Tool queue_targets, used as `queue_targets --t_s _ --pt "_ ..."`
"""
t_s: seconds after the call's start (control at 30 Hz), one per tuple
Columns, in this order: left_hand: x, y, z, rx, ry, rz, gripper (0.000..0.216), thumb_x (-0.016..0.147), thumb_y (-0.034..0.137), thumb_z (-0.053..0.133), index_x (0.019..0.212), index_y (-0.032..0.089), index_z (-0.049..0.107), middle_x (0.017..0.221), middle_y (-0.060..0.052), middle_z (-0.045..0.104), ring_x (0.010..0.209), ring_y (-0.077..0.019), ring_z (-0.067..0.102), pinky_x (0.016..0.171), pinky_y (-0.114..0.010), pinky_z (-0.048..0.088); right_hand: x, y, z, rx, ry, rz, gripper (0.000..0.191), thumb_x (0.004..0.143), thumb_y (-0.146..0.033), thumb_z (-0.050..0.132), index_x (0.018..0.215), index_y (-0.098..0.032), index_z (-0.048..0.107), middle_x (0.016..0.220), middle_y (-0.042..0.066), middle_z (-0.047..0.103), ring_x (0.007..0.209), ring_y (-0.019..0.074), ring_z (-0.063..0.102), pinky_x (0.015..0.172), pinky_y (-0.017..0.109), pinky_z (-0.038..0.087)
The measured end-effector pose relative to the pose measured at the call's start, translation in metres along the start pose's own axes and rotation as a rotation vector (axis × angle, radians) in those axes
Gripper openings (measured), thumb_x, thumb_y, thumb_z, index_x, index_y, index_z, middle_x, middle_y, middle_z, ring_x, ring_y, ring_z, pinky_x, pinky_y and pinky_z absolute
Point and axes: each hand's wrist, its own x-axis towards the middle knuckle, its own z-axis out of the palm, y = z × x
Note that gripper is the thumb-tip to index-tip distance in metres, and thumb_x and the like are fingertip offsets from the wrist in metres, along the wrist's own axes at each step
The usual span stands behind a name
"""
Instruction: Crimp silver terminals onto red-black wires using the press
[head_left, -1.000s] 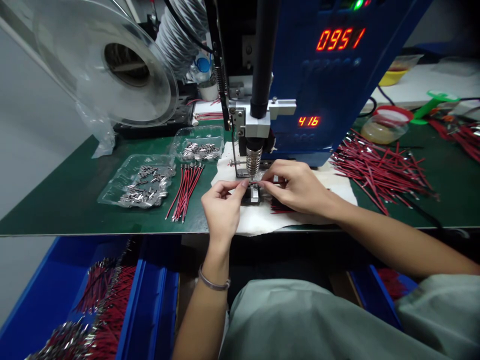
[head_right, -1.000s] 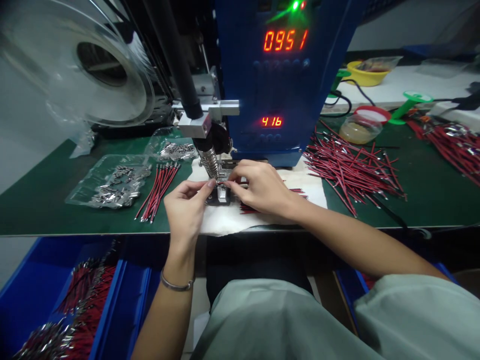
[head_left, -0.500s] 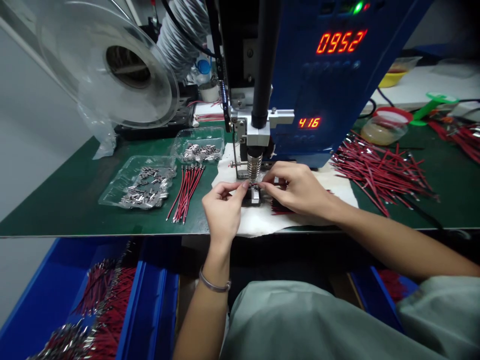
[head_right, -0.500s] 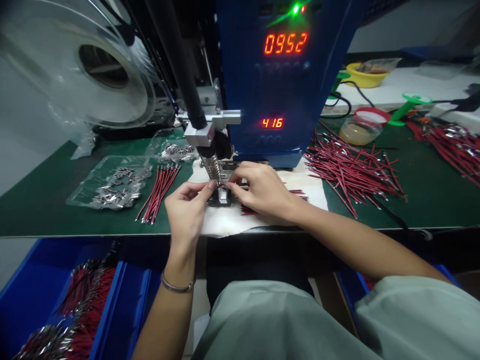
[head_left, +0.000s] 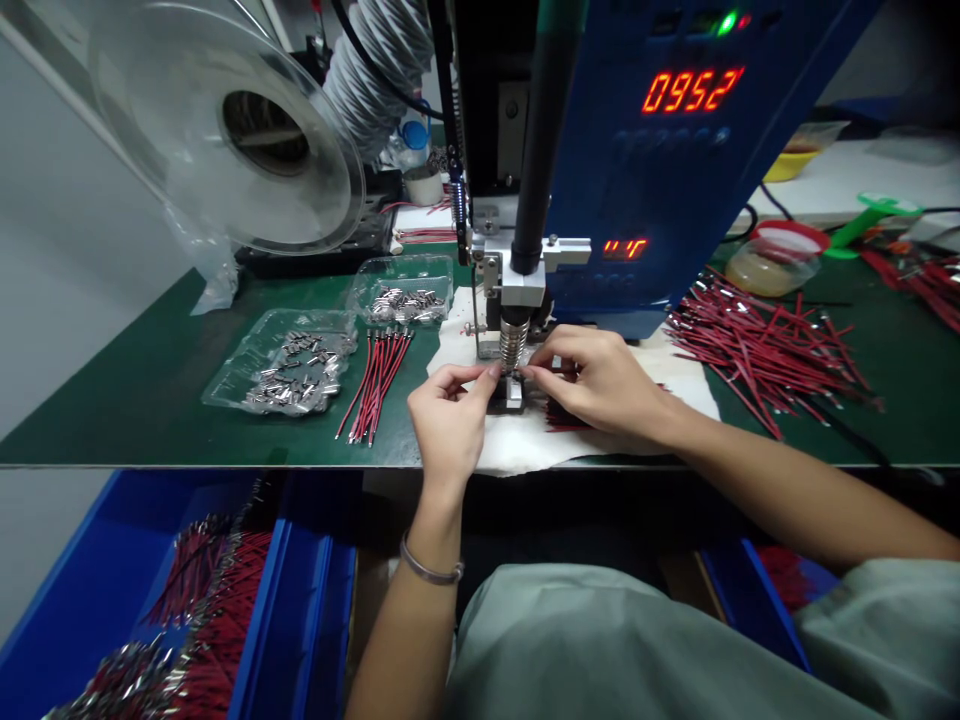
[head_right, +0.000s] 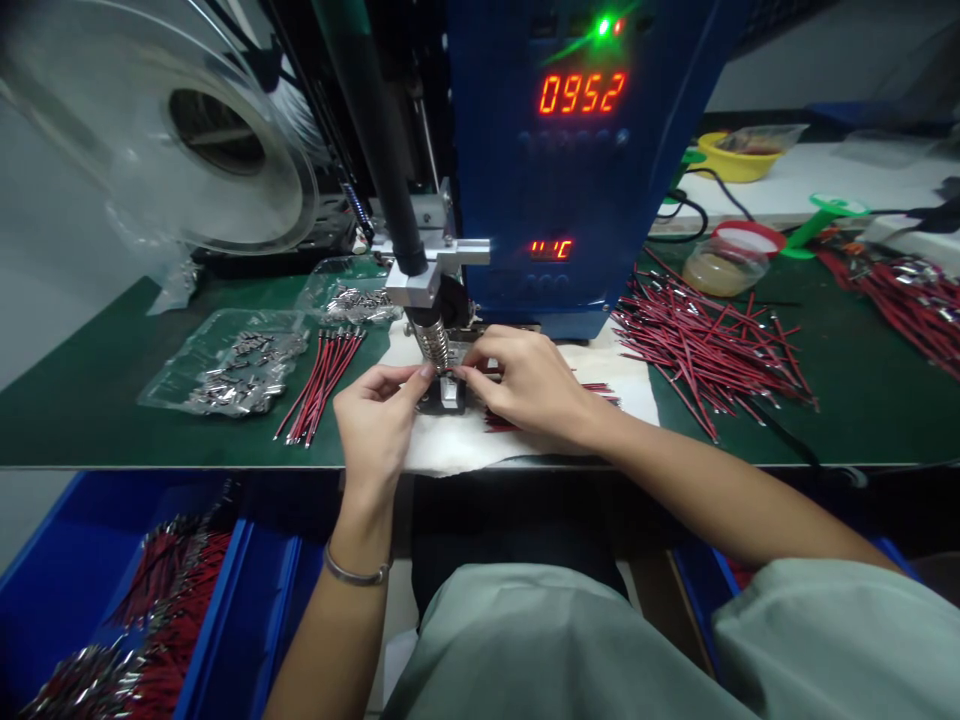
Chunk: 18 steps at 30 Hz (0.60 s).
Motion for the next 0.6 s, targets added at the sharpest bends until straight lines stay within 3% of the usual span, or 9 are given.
queue_targets --t_s 0.6 --pt "0.0 -0.002 -0.0012 0.012 -0.013 0.026 0.021 0.069 0.032 0.075 0.072 0.012 0.07 0.066 -0.004 0.067 0.056 -0.0107 0.054 0.054 -0.022 0.042 -0.0002 0.0004 0.0001 0.007 0.003 0.002 0.013 0.085 -0.026 0.06 0.078 -0.016 0.067 0.077 0.003 0.064 0.07 0.013 0.058 0.063 0.025 0.04"
